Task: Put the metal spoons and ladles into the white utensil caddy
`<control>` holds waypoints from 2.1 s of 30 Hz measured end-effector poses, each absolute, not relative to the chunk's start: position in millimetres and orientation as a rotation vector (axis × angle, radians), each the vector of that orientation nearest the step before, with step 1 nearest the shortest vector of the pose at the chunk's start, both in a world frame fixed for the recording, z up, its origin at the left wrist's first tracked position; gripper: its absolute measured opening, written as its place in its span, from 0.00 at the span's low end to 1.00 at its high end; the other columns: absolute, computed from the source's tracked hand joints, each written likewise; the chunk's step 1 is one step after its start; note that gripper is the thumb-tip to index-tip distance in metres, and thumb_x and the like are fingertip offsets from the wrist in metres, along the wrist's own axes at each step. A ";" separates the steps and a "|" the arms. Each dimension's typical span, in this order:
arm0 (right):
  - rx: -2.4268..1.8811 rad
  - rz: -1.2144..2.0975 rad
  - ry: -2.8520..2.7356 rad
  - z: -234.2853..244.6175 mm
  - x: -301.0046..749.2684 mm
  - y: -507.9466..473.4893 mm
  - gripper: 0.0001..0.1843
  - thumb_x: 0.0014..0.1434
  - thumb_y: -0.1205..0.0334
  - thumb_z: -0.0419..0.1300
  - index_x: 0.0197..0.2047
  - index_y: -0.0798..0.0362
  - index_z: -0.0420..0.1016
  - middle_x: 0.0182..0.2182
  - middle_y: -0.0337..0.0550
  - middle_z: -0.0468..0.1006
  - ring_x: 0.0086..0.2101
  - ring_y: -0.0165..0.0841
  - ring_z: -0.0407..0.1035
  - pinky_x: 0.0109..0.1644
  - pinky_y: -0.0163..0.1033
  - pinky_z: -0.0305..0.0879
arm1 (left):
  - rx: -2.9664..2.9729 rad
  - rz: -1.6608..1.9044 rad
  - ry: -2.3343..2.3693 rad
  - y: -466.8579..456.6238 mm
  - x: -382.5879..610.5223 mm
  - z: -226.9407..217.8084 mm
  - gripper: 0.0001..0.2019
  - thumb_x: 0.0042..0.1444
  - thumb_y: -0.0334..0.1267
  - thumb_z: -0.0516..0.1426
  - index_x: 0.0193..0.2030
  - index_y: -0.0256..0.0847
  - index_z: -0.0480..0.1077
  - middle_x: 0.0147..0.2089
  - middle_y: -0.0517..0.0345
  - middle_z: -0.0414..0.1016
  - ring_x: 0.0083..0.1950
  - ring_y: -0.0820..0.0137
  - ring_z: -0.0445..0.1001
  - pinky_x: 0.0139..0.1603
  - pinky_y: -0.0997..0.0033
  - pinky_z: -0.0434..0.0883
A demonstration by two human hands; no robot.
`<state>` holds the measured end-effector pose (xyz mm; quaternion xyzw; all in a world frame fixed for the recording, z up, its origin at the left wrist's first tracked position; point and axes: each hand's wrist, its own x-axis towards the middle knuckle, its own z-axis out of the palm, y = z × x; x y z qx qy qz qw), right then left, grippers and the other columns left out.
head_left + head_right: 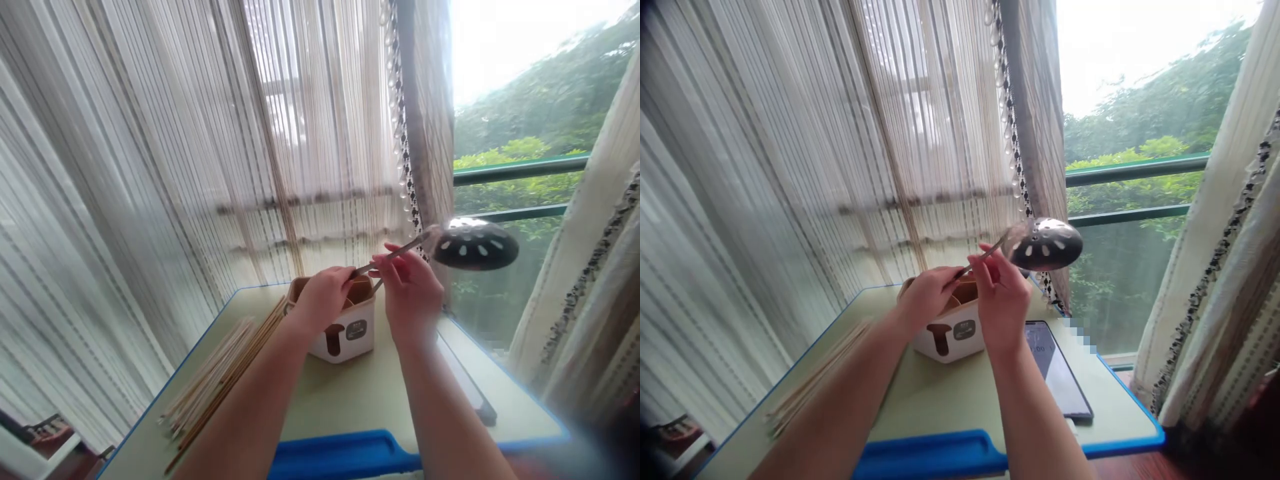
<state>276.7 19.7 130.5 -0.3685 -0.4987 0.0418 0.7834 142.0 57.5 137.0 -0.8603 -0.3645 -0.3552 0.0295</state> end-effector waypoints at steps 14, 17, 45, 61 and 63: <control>-0.998 -0.260 -1.099 116.6 283.9 21.0 0.17 0.60 0.54 0.56 0.48 0.53 0.74 0.31 0.43 0.80 0.31 0.33 0.75 0.38 0.38 0.70 | -3.097 -0.509 -0.955 75.6 146.2 192.7 0.09 0.52 0.38 0.55 0.27 0.35 0.72 0.21 0.63 0.63 0.25 0.77 0.60 0.26 0.76 0.52; -1.002 -0.312 -1.096 116.1 282.4 21.4 0.16 0.59 0.55 0.57 0.47 0.53 0.74 0.31 0.42 0.80 0.30 0.31 0.74 0.38 0.36 0.69 | -3.049 -0.631 -0.929 75.1 149.2 177.8 0.13 0.56 0.38 0.52 0.27 0.34 0.72 0.21 0.62 0.63 0.26 0.77 0.60 0.27 0.76 0.53; -1.242 -0.178 -1.220 105.5 271.7 43.7 0.17 0.61 0.55 0.53 0.45 0.54 0.77 0.31 0.47 0.82 0.32 0.36 0.76 0.37 0.36 0.68 | -3.376 -0.624 -0.920 117.0 132.7 149.1 0.13 0.53 0.43 0.59 0.40 0.38 0.77 0.34 0.58 0.79 0.36 0.71 0.73 0.37 0.77 0.64; -1.239 -0.224 -1.202 106.2 269.3 41.7 0.16 0.61 0.56 0.54 0.44 0.54 0.78 0.34 0.47 0.82 0.32 0.35 0.75 0.38 0.36 0.68 | -3.297 -0.575 -0.920 112.8 137.3 150.9 0.13 0.54 0.42 0.57 0.39 0.37 0.78 0.32 0.58 0.78 0.33 0.71 0.71 0.35 0.77 0.63; -1.248 -0.238 -1.201 105.6 268.3 41.4 0.16 0.61 0.57 0.54 0.44 0.54 0.78 0.34 0.48 0.82 0.33 0.35 0.76 0.38 0.36 0.69 | -3.284 -0.553 -0.922 112.7 137.7 151.3 0.13 0.54 0.42 0.57 0.39 0.37 0.77 0.32 0.58 0.78 0.33 0.71 0.71 0.35 0.77 0.63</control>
